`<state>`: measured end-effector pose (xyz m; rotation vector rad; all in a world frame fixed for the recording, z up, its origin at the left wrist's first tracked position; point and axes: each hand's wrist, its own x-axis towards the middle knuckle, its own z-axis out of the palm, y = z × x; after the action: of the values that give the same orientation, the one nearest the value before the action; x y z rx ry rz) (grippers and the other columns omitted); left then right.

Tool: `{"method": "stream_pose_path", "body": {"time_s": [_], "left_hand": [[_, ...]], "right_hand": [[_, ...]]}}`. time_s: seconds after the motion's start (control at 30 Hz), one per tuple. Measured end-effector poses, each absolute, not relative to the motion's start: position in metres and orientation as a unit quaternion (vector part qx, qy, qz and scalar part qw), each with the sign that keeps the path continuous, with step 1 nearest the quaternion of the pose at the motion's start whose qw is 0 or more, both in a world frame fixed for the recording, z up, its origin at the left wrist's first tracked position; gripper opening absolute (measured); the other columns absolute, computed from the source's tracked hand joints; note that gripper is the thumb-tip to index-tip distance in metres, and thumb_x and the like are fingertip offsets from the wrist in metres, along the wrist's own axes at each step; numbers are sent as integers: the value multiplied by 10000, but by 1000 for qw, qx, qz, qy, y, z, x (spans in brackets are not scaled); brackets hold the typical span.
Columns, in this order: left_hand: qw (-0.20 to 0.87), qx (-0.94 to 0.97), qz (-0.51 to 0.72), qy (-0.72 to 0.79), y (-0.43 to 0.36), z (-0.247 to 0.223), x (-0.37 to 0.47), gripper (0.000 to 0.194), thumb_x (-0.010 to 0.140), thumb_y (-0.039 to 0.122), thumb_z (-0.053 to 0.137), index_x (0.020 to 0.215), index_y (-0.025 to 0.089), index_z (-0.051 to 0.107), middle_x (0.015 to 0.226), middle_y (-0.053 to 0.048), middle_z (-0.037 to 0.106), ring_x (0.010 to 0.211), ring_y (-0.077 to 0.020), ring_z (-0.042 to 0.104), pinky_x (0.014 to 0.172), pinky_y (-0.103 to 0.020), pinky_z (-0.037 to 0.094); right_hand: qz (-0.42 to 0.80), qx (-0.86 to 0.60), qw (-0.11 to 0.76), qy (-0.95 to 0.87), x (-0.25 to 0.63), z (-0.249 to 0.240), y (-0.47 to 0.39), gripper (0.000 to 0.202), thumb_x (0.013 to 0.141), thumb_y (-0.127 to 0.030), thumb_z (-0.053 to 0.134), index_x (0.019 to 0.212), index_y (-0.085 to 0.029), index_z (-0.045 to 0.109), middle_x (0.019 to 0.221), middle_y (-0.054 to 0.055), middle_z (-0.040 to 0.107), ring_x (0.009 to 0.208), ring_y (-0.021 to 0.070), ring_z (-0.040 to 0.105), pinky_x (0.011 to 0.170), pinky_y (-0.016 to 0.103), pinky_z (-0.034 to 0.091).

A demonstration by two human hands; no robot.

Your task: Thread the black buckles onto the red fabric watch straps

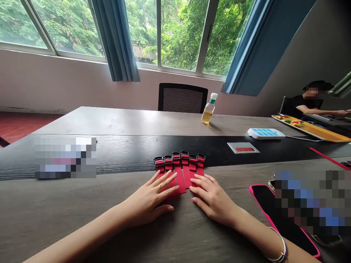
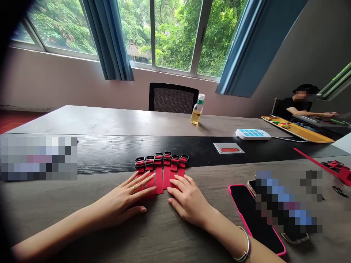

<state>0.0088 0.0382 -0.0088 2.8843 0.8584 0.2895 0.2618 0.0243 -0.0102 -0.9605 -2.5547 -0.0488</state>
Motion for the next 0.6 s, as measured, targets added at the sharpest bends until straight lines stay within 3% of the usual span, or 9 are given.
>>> {"method": "stream_pose_path", "body": {"time_s": [0.27,0.4,0.6], "left_hand": [[27,938,155,310,29,-22,-42,432,906,294,441,1333,236,404,1357,-77,458,1244,-260,429,1007,-471,381],[8,930,153,335,28,-21,-44,392,910,327,424,1284,218,467,1332,-85,490,1216,-250,463,996,-446,398],[-28,915,173,363,24,-19,-38,344,910,322,413,1216,200,515,1278,-98,541,1197,-253,473,992,-441,379]], "right_hand": [[-18,-244,301,-922,248,-2,22,151,880,-190,466,893,-144,610,890,56,676,887,184,575,820,340,438],[18,-257,187,-948,223,-3,17,279,916,-335,431,1070,-154,577,1133,83,617,1072,223,516,921,383,388],[100,-197,63,-973,201,-4,-4,539,930,-505,307,1327,-145,370,1389,85,410,1296,239,312,1072,434,220]]}}
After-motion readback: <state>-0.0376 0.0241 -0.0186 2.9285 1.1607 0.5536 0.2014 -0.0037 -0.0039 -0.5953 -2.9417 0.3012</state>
